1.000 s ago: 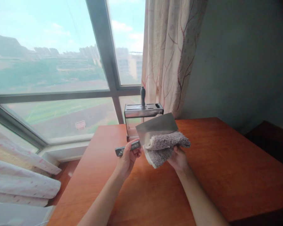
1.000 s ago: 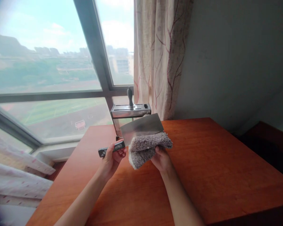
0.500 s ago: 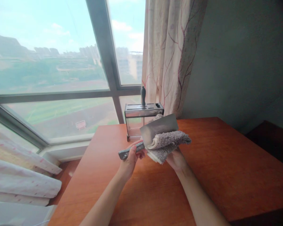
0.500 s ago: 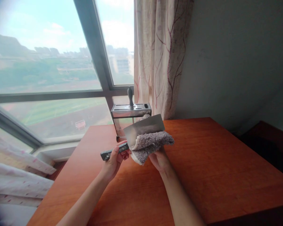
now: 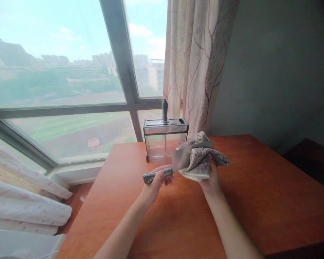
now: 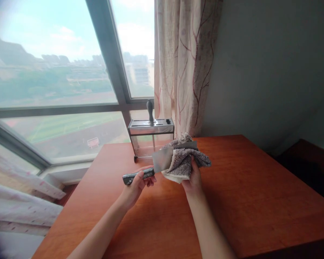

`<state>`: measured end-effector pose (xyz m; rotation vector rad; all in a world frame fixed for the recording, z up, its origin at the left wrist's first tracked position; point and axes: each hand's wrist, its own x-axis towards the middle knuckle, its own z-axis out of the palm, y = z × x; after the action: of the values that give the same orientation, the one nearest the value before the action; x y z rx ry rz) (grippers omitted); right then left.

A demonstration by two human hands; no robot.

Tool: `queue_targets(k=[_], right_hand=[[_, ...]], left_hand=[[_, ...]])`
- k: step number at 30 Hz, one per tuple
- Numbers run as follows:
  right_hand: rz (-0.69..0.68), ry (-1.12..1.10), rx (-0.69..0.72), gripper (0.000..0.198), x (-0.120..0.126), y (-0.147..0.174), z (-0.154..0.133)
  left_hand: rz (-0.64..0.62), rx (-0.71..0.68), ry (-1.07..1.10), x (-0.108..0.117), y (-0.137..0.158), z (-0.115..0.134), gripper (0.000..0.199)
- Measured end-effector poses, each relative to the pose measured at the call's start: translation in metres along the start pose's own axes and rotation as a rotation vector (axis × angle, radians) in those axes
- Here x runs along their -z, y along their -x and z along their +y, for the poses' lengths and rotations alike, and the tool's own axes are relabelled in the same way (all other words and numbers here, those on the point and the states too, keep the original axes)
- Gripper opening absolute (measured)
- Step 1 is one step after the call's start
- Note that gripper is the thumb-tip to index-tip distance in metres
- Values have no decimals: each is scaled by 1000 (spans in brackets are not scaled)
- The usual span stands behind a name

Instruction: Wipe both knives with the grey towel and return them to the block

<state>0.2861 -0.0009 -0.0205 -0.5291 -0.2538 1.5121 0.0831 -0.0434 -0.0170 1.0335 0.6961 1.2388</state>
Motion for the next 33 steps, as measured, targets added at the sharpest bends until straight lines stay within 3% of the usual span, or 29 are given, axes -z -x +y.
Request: queue_targets(k=[5, 11, 17, 24, 29, 33], right_hand=[[-25, 22, 42, 22, 3, 0, -8], [-77, 105, -55, 29, -4, 9, 21], [-149, 64, -184, 28, -10, 19, 40], [-44, -5, -90, 29, -10, 7, 15], [-29, 5, -2, 28, -4, 1, -7], [15, 65, 169, 25, -4, -1, -13]], left_hand=[[73, 65, 74, -5, 0, 5, 47], [104, 81, 62, -12, 2, -6, 54], [118, 28, -19, -5, 2, -17, 56], [26, 46, -68, -3, 1, -1, 53], [69, 44, -30, 1, -1, 11, 48], [149, 19, 21, 8, -2, 22, 41]])
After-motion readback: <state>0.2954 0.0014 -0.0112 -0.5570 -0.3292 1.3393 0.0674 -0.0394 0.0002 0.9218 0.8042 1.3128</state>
